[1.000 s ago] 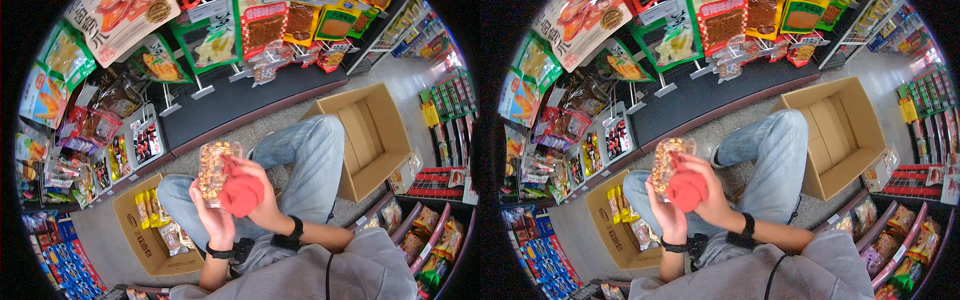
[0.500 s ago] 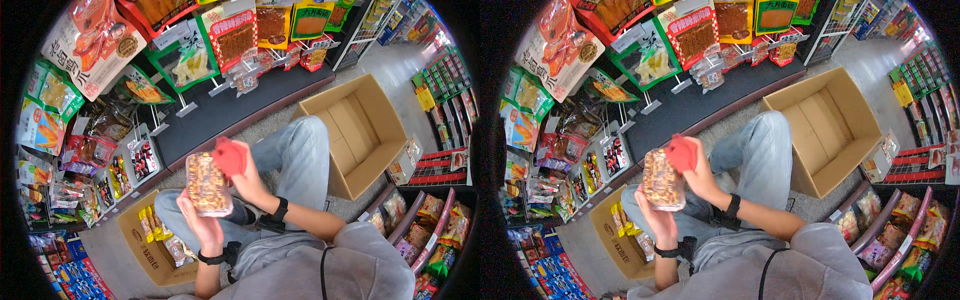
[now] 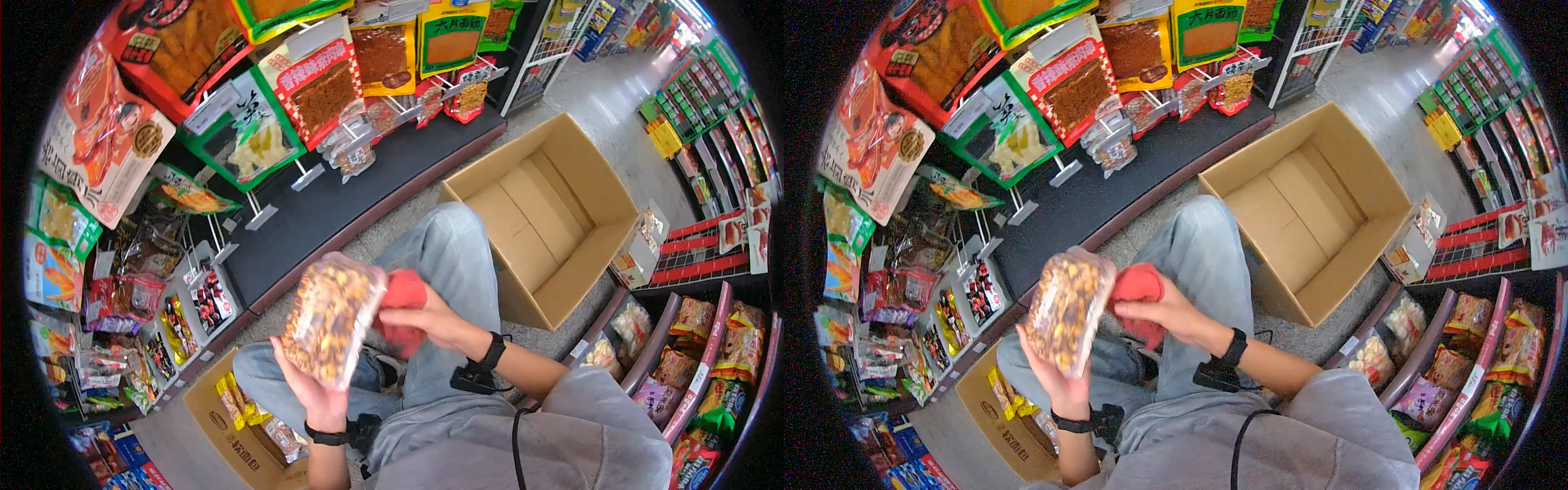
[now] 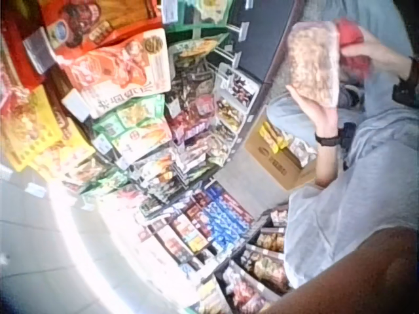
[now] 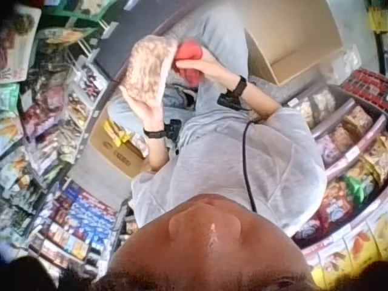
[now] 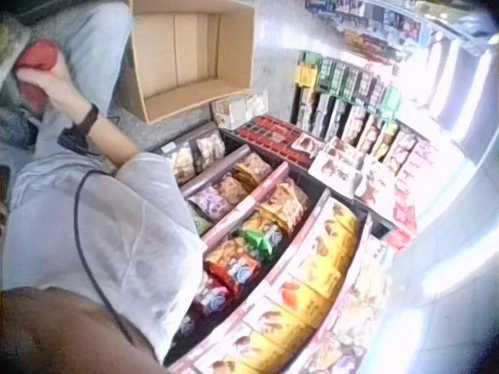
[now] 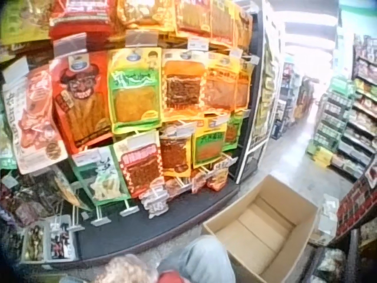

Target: Wiping down food packages with a red cloth before stocking them on shelves.

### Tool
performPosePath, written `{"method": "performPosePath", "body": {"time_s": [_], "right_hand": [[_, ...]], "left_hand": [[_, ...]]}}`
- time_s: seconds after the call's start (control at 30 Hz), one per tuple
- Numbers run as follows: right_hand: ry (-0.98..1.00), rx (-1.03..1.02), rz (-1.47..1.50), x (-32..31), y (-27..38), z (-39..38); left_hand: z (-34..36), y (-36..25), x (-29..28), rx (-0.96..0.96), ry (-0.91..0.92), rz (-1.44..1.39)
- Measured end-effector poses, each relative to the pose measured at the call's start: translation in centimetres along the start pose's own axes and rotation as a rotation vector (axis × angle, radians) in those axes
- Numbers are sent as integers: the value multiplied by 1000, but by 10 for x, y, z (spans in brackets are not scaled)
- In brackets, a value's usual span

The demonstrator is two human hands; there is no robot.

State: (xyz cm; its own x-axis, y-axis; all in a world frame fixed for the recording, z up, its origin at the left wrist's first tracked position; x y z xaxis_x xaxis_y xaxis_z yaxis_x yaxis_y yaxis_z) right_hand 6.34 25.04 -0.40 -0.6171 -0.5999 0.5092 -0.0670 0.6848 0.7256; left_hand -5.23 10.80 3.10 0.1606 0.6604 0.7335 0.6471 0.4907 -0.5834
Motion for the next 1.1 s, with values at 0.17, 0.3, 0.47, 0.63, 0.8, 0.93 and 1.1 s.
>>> {"method": "performPosePath", "body": {"time_s": [0.17, 0.3, 0.47, 0.63, 0.8, 0.93, 1.1], "right_hand": [[590, 51, 526, 45, 29, -32], [769, -614, 8, 22, 81, -65], [129, -747, -553, -41, 106, -96], [-29, -762, -48, -88, 114, -98], [-299, -601, 219, -144, 109, -103], [-364, -85, 254, -184, 80, -89], [-425, -125, -195, -211, 72, -109]], "left_hand": [[-36, 71, 23, -470, 8, 6], [-53, 94, 49, -636, 68, 166], [-41, 122, 86, -612, 234, 371], [-26, 146, 122, -515, 590, 546], [-21, 171, 154, -446, 887, 622], [-3, 168, 173, -615, 932, 587], [24, 178, 175, -176, 1133, 810]]}}
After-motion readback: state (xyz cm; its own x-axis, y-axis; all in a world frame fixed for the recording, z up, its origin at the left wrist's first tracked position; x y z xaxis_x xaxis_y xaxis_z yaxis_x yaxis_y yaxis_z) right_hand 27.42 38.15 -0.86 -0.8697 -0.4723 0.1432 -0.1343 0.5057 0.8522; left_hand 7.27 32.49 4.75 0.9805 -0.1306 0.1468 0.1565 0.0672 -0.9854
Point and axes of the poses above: each hand's wrist, its own z-axis towards the middle knuckle, its own x-axis out of the palm, y = z × x, the point moved 10 cm from there along z, towards the middle knuckle, and after that the axes turned 10 degrees about x, right-handed, at the moved point
